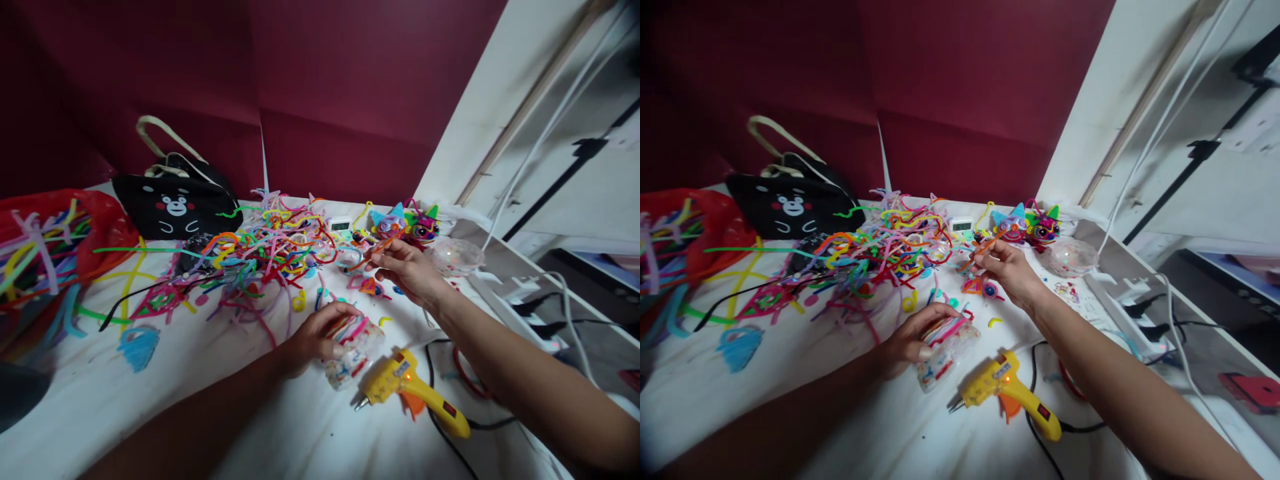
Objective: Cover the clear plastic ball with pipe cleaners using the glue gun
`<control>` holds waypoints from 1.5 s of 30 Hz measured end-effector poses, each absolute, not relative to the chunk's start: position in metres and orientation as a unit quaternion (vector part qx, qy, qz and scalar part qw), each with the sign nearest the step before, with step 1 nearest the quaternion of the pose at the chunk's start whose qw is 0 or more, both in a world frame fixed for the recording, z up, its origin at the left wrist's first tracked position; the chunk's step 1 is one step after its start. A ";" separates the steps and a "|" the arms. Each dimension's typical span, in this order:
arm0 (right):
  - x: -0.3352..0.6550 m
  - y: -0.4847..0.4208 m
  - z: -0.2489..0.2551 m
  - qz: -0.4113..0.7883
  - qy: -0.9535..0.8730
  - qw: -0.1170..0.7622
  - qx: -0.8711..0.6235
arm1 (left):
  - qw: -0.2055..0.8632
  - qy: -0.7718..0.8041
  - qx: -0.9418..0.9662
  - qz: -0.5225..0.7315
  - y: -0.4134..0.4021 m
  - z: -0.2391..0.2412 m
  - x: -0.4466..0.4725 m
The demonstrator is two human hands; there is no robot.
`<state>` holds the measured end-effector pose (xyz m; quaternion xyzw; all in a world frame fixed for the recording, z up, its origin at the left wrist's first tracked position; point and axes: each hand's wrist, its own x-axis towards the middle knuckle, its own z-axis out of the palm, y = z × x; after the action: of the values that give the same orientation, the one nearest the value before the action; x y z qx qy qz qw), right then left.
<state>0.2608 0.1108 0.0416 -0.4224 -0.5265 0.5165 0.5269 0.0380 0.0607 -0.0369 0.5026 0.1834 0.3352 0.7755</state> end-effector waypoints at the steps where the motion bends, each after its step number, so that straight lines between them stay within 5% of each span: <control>1: 0.260 0.112 0.041 0.507 -0.532 0.529 -0.424 | 0.770 0.189 0.508 0.337 0.061 -0.037 0.038; 11: 0.269 0.098 0.065 0.476 -0.555 0.550 -0.403 | 0.708 0.245 0.534 0.393 0.068 -0.043 0.039; 19: 0.309 0.061 0.056 0.342 -0.710 0.262 -0.557 | 0.601 0.300 0.631 0.389 0.062 -0.029 0.040; 23: 0.321 0.045 0.039 0.318 -0.733 0.203 -0.565 | 0.586 0.310 0.644 0.383 0.056 -0.021 0.043; 45: 0.335 0.017 0.006 0.241 -0.778 0.156 -0.558 | 0.592 0.293 0.633 0.403 0.061 -0.038 0.045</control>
<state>0.3346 0.0167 0.0056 -0.5583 -0.7784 0.2406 0.1565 0.0448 0.0607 -0.0384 0.6334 0.2932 0.4028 0.5921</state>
